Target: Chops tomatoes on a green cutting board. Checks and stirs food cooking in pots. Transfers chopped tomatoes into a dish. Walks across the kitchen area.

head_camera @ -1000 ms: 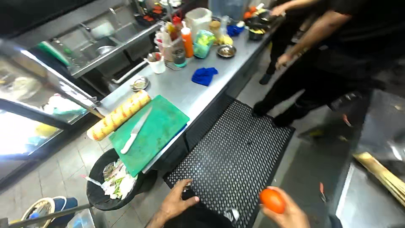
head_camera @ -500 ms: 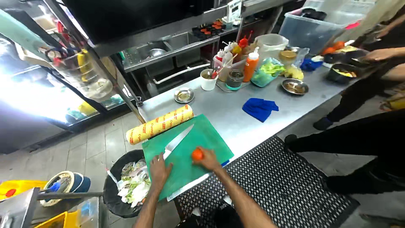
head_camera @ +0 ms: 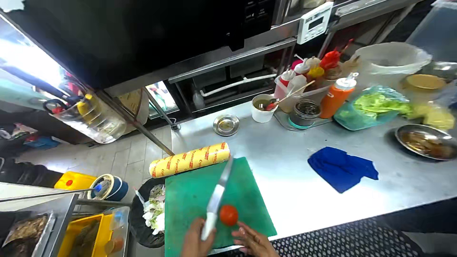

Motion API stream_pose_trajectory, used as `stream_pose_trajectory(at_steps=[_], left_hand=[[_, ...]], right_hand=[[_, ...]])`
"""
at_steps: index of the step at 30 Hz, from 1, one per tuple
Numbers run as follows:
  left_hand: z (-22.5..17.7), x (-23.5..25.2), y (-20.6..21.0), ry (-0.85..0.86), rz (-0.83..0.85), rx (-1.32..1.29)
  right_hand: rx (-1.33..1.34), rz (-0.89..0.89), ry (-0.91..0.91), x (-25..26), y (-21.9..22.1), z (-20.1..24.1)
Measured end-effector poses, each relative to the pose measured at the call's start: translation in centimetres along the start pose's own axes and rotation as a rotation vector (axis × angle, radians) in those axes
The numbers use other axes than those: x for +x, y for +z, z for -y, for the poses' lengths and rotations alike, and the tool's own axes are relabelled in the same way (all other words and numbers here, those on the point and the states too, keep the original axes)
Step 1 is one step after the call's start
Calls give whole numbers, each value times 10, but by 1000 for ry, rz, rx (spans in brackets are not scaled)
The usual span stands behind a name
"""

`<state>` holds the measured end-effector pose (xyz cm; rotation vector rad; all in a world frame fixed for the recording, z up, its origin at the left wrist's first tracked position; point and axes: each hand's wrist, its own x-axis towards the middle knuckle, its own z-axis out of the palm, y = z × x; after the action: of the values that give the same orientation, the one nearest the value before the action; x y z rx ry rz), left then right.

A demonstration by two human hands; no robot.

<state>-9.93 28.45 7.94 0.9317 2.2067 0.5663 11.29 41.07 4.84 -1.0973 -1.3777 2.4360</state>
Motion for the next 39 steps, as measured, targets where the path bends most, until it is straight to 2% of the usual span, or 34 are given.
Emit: stream_pose_trajectory(at_steps=[2,4,6,8,10,12,14,16,19,22,25,28,32,39], left_hand=[[-46,-24,29,63,-1,-107],[-74,-34,57,221,17,-186],[-77,-27,73,390,15,-176],[-61,-13,78,453,-46,-71],[-28,8,85,433,-94,122],[6,32,95,384,-29,273],[23,57,99,400,14,315],[25,79,91,424,1,291],[32,102,65,244,-77,13],[49,114,34,89,-179,-182],[69,123,22,208,-298,-179],[80,124,23,357,-349,-134],[87,118,26,408,-358,-47],[91,119,17,477,-317,91]], right_hand=[[45,-33,-52,-1,7,16],[119,-220,-143,-3,9,28],[242,-401,-191,0,-3,36],[266,-506,-99,-2,-32,46],[102,-559,-7,-4,-70,47],[-227,-578,88,-8,-109,41],[-640,-519,209,-10,-140,43],[-902,-442,251,-11,-150,46],[-1048,-330,214,-6,-128,46],[-1108,-212,215,14,-80,33],[-1214,-148,240,44,-30,12],[-1309,-165,283,70,-5,-10],[-1347,-177,234,64,17,8],[-1505,-58,217,59,47,23]])
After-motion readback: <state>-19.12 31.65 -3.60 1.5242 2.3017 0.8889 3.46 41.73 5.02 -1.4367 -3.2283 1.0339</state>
